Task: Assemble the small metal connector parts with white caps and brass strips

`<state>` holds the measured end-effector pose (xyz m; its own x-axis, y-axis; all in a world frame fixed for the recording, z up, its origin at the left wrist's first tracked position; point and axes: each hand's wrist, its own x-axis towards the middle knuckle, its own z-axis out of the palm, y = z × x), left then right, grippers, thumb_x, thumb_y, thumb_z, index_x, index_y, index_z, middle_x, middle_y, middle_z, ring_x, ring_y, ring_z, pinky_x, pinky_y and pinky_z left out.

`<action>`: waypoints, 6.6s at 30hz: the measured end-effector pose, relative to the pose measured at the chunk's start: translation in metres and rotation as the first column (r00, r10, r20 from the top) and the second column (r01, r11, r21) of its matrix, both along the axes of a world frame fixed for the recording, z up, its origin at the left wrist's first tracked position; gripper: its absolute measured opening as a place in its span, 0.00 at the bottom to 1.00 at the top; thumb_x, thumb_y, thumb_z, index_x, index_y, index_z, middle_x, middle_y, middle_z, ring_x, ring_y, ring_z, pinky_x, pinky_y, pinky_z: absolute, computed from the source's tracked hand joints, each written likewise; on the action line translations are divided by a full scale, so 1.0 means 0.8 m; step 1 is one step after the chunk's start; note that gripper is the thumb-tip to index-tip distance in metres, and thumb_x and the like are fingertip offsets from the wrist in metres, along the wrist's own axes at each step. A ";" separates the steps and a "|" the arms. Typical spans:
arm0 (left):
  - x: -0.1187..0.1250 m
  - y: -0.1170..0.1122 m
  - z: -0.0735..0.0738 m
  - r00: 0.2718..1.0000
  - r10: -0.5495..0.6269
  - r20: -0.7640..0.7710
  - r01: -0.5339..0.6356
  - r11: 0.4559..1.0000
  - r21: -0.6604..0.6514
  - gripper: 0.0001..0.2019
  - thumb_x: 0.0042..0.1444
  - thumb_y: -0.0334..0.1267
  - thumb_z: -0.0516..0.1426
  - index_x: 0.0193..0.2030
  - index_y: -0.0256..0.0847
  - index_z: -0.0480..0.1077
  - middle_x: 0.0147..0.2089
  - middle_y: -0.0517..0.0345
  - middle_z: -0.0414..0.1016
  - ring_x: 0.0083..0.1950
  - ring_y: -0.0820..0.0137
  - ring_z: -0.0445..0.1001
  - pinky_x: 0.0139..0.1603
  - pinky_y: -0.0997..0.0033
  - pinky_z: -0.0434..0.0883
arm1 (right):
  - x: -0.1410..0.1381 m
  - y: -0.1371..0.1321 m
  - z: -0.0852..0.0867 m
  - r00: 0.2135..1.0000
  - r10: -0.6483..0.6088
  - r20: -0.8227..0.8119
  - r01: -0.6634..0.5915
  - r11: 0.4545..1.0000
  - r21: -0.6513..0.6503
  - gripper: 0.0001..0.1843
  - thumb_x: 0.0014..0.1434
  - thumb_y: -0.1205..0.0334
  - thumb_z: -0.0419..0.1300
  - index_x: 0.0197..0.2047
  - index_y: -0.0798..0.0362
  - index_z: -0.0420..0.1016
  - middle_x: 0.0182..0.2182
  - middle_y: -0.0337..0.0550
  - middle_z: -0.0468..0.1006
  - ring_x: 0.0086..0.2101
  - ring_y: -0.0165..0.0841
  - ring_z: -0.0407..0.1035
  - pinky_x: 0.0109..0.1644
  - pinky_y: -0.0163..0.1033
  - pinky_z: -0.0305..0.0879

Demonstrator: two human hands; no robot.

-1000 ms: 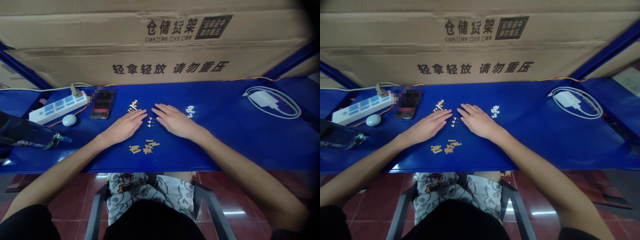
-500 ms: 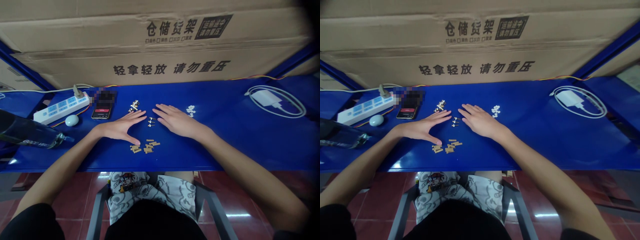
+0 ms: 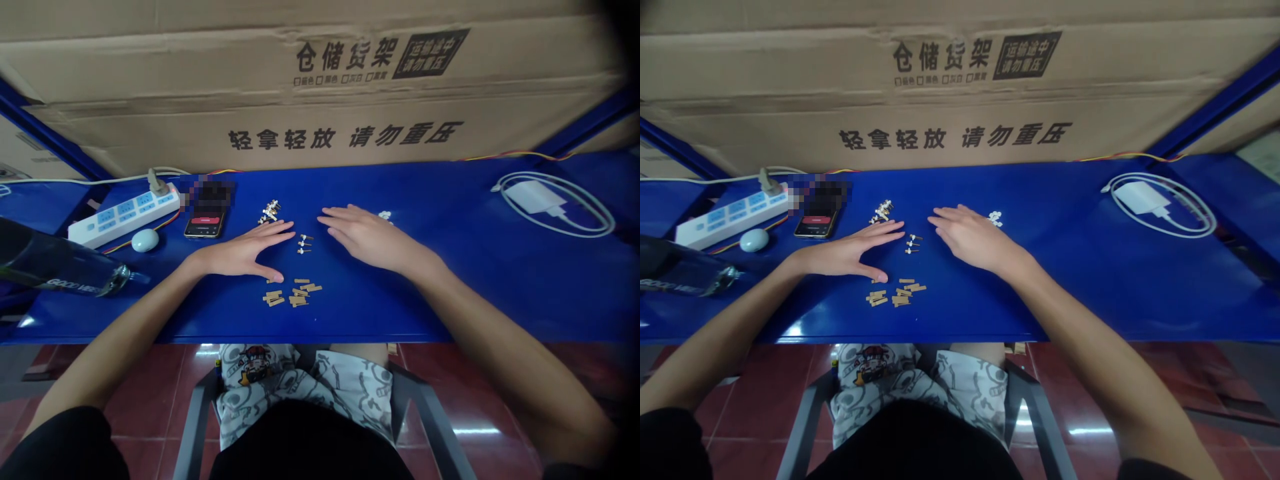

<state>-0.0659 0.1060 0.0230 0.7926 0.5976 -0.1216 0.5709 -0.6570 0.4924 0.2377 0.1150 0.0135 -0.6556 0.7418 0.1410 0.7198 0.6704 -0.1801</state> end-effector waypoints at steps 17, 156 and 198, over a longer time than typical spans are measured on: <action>-0.009 0.007 0.018 0.997 0.034 0.075 -0.030 0.998 -0.056 0.12 0.61 0.51 0.64 0.44 0.47 0.76 0.73 0.58 0.63 0.73 0.59 0.64 0.72 0.55 0.62 | 0.086 0.023 0.031 0.918 -0.380 0.112 0.370 0.924 0.101 0.20 0.67 0.47 0.52 0.39 0.47 0.81 0.41 0.53 0.80 0.45 0.51 0.73 0.51 0.63 0.67; 0.043 -0.029 -0.015 0.648 0.394 0.652 -0.295 0.919 -0.261 0.11 0.60 0.42 0.67 0.46 0.41 0.76 0.44 0.55 0.83 0.47 0.68 0.84 0.46 0.74 0.81 | -0.044 -0.021 -0.009 0.721 0.326 -0.612 -0.186 0.941 0.282 0.08 0.68 0.65 0.61 0.44 0.48 0.83 0.41 0.42 0.86 0.38 0.34 0.79 0.42 0.43 0.76; 0.040 -0.020 -0.022 0.641 0.394 0.659 -0.132 0.902 -0.411 0.16 0.60 0.43 0.67 0.48 0.40 0.70 0.41 0.54 0.83 0.41 0.68 0.84 0.45 0.70 0.81 | -0.039 -0.016 -0.002 0.679 0.067 -0.731 -0.202 0.974 -0.099 0.04 0.61 0.57 0.70 0.39 0.46 0.85 0.34 0.39 0.84 0.33 0.32 0.78 0.40 0.40 0.71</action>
